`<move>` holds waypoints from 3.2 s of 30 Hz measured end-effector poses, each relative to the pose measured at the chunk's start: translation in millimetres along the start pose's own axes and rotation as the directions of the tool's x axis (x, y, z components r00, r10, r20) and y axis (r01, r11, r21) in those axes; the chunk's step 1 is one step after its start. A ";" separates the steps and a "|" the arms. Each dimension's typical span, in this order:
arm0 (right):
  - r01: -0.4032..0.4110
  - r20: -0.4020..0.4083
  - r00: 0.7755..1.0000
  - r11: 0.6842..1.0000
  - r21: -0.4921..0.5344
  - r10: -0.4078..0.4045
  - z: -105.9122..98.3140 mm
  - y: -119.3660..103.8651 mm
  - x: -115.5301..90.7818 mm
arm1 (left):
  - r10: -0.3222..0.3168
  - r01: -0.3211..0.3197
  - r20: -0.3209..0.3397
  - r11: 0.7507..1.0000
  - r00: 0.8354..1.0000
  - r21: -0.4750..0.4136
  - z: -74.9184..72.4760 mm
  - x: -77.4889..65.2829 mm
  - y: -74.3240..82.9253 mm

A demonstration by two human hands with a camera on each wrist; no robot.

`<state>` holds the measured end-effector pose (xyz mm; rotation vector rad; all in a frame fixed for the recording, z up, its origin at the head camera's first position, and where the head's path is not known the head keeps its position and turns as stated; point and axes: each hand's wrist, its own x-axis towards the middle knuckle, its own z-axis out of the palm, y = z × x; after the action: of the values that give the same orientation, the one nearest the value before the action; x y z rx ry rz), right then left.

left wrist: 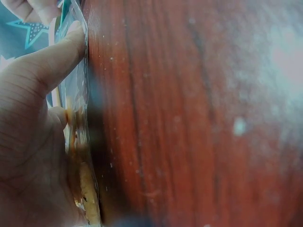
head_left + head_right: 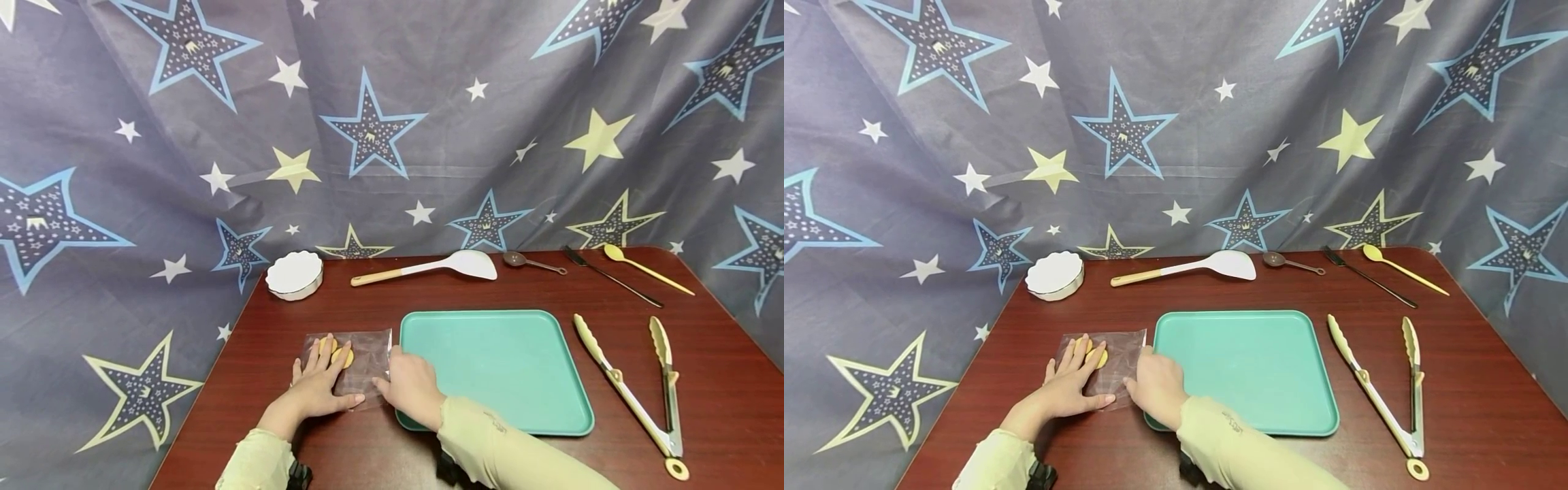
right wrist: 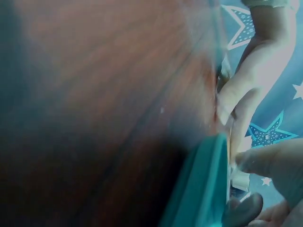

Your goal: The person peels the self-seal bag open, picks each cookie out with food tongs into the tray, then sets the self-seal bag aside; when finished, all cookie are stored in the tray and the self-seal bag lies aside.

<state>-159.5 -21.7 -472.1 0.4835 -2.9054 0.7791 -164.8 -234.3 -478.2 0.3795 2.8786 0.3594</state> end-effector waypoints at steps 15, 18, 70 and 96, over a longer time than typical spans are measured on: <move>0.000 -0.006 1.000 0.992 0.129 0.001 -4.2 9.0 -1.1 | 0.007 -0.007 -0.012 0.999 1.000 -0.043 5.6 4.7 -6.3; -0.073 0.050 0.997 0.966 0.248 0.063 -6.7 12.7 -1.7 | 0.000 0.000 -0.013 0.999 1.000 -0.053 8.8 6.9 -10.0; -0.017 -0.064 0.997 0.976 0.219 0.032 -4.5 19.8 19.1 | 0.018 -0.019 -0.013 0.998 1.000 -0.068 9.5 6.9 -8.6; -0.158 -0.017 0.985 0.932 0.327 0.173 -0.2 27.4 27.0 | -0.013 0.013 0.006 1.000 1.000 0.000 1.3 1.9 0.1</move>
<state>-194.0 -6.7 -480.2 0.2410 -2.8102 1.2875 -166.2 -233.4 -479.8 0.3609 2.8735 0.3550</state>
